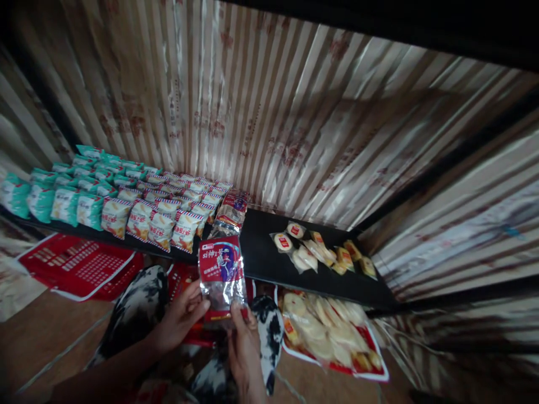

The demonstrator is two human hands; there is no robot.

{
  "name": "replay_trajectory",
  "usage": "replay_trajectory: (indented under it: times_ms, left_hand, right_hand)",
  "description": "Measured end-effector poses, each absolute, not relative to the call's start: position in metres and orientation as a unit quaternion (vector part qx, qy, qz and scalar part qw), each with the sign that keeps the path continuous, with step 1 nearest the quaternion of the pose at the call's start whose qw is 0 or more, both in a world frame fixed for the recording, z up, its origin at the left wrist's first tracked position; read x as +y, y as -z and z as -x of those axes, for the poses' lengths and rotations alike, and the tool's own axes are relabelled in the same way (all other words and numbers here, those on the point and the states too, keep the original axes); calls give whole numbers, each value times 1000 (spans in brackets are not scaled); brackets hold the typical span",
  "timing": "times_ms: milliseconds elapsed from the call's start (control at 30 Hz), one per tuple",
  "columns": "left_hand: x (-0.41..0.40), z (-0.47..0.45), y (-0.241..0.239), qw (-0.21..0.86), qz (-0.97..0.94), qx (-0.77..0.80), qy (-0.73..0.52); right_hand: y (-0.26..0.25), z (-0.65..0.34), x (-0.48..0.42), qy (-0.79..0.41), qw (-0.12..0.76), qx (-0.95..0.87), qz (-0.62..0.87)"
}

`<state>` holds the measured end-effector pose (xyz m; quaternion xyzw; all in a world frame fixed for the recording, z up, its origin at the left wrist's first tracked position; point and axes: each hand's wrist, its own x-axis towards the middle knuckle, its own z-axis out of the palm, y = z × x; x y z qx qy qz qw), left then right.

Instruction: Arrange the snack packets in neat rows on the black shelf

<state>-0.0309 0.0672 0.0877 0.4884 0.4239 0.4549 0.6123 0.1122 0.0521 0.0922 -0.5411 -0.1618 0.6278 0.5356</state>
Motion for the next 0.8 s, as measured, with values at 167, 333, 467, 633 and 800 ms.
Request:
replay_trajectory:
  times_ms: [167, 333, 467, 633, 800]
  left_hand:
    - [72, 26, -102, 624, -441, 444, -468]
    - [78, 32, -99, 647, -494, 402, -420]
    - [84, 28, -100, 660, -474, 396, -429]
    - [100, 17, -105, 656, -455, 390, -459]
    - [132, 7, -97, 613, -448, 399, -514]
  right_hand:
    - [-93, -124, 51, -681, 507, -247, 467]
    - [-99, -133, 67, -651, 523, -267, 481]
    - [-100, -129, 83, -619, 562, -264, 481]
    - [-112, -129, 111, -563, 629, -241, 480]
    - [-130, -134, 155, -531, 636, -286, 482]
